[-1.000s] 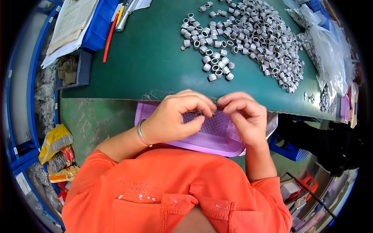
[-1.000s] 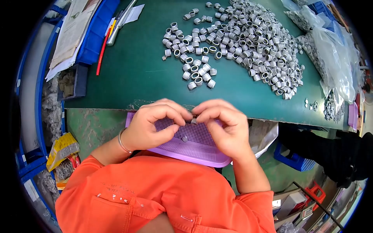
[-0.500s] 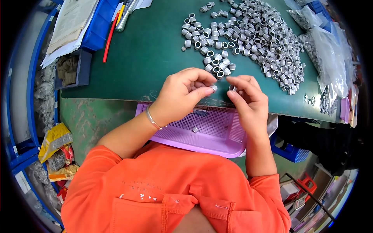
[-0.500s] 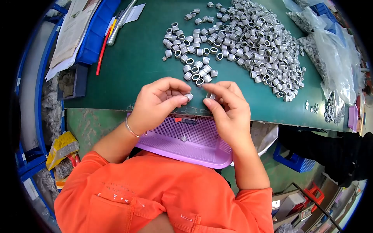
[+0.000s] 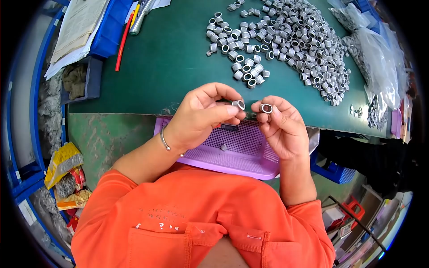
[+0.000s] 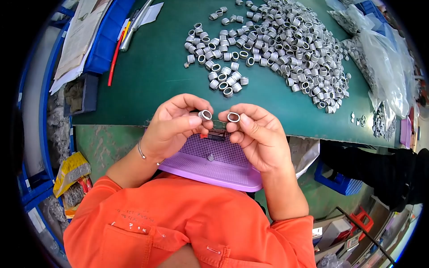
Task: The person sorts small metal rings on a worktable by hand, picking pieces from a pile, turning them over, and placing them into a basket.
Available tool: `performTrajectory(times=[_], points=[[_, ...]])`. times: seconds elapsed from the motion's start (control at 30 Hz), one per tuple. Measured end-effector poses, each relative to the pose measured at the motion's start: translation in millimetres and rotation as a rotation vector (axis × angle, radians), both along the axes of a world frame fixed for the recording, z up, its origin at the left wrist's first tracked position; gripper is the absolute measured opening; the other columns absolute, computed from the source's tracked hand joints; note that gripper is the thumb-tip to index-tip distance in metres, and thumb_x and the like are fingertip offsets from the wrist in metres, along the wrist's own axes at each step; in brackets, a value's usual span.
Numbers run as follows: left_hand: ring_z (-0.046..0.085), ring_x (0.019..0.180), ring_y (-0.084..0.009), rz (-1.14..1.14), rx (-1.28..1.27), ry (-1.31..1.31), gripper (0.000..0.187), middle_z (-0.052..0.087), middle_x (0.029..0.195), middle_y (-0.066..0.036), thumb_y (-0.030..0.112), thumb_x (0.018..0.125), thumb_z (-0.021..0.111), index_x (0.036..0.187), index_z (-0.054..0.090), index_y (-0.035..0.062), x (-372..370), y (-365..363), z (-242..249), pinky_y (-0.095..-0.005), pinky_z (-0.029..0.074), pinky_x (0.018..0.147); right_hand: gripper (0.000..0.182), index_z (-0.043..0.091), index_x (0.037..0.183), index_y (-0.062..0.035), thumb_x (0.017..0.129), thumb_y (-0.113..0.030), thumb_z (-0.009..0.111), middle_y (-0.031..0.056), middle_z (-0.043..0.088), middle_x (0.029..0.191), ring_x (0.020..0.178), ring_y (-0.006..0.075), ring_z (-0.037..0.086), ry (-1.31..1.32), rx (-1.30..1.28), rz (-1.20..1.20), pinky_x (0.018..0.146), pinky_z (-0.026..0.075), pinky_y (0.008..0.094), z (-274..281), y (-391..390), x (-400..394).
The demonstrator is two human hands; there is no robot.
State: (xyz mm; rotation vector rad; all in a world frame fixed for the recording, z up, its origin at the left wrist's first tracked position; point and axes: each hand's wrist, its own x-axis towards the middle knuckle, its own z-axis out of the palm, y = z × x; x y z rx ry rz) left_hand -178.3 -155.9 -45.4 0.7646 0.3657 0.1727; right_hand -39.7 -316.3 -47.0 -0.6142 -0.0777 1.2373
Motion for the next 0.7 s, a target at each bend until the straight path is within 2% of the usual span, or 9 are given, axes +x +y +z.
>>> performTrajectory(times=[0.13,0.2,0.23,0.3,0.37,0.43,0.47,0.6,0.7], points=[[0.065,0.087,-0.0174,0.017,0.056,0.063,0.022,0.062,0.108,-0.016,-0.002,0.086,0.058,0.108,0.055,-0.0026,-2.8,1.8,2.4,-0.0266,0.055,0.074,0.013,0.061,0.1,0.0037,0.088,0.005,0.056,0.0214,0.064,0.103,0.087,0.0178,0.064,-0.214,-0.056,-0.059,0.076,0.055,0.0276,3.6,-0.2,-9.8],[0.065,0.088,-0.0178,0.048,0.062,0.062,0.022,0.061,0.109,-0.017,-0.001,0.087,0.058,0.108,0.055,-0.0031,-2.7,3.4,4.0,-0.0266,0.055,0.076,0.014,0.062,0.093,0.0024,0.084,0.011,0.055,0.0186,0.064,0.104,0.09,0.0167,0.063,-0.711,-0.099,-0.005,0.078,0.053,0.0277,-0.3,-3.6,-10.5],[0.065,0.09,-0.0183,0.077,0.06,0.066,0.022,0.061,0.111,-0.017,-0.001,0.087,0.058,0.109,0.055,-0.0036,-2.8,3.8,4.1,-0.0266,0.055,0.078,0.014,0.062,0.093,0.0024,0.084,0.011,0.055,0.0186,0.064,0.104,0.09,0.0167,0.063,-0.716,-0.091,-0.002,0.078,0.053,0.0277,0.5,-3.2,-8.6],[0.065,0.092,-0.0189,0.1,0.075,0.05,0.023,0.061,0.112,-0.017,-0.001,0.087,0.058,0.11,0.055,-0.0041,-2.8,4.5,1.9,-0.027,0.055,0.079,0.017,0.063,0.089,0.002,0.081,0.013,0.053,0.0131,0.064,0.104,0.088,0.014,0.062,-1.069,-0.187,-0.018,0.075,0.051,0.0269,2.2,-1.4,-5.5],[0.065,0.093,-0.0194,0.119,0.084,0.036,0.025,0.061,0.112,-0.018,-0.002,0.088,0.057,0.112,0.055,-0.0046,-2.1,3.7,-2.0,-0.0275,0.055,0.081,0.018,0.063,0.089,0.0012,0.079,0.013,0.054,0.0101,0.063,0.098,0.082,0.0157,0.061,-1.212,-0.274,-0.049,0.069,0.049,0.026,10.1,11.7,-2.2],[0.065,0.095,-0.0204,0.152,0.114,0.016,0.026,0.061,0.112,-0.018,-0.003,0.088,0.056,0.114,0.055,-0.0057,-1.6,1.7,-5.6,-0.0281,0.054,0.084,0.017,0.063,0.089,0.0006,0.078,0.011,0.056,0.011,0.06,0.091,0.077,0.0206,0.06,-1.686,-0.382,-0.226,0.065,0.047,0.0279,11.2,27.3,1.5],[0.065,0.095,-0.0204,0.155,0.116,0.016,0.026,0.061,0.112,-0.018,-0.003,0.088,0.056,0.114,0.055,-0.0057,-1.5,1.3,-5.2,-0.0281,0.054,0.084,0.016,0.063,0.09,0.0001,0.077,0.008,0.061,0.013,0.057,0.088,0.078,0.0273,0.058,-1.72,-0.397,-0.248,0.067,0.047,0.032,10.6,34.3,1.4],[0.065,0.098,-0.0225,0.154,0.116,0.057,0.025,0.061,0.11,-0.017,-0.003,0.088,0.056,0.113,0.055,-0.0067,-2.5,2.4,-5.1,-0.0291,0.054,0.085,0.017,0.061,0.087,-0.0005,0.073,0.001,0.068,0.0136,0.056,0.088,0.082,0.031,0.056,-1.957,-0.449,-0.274,0.072,0.047,0.0387,-1.3,42.4,3.2],[0.065,0.098,-0.0237,0.156,0.118,0.069,0.024,0.061,0.109,-0.017,-0.003,0.089,0.055,0.113,0.055,-0.0073,-0.9,2.3,-5.2,-0.029,0.055,0.084,0.017,0.059,0.086,-0.0008,0.072,0.001,0.068,0.0137,0.057,0.089,0.082,0.0315,0.056,-1.964,-0.435,-0.253,0.072,0.047,0.0389,-3.1,35.8,3.7]])
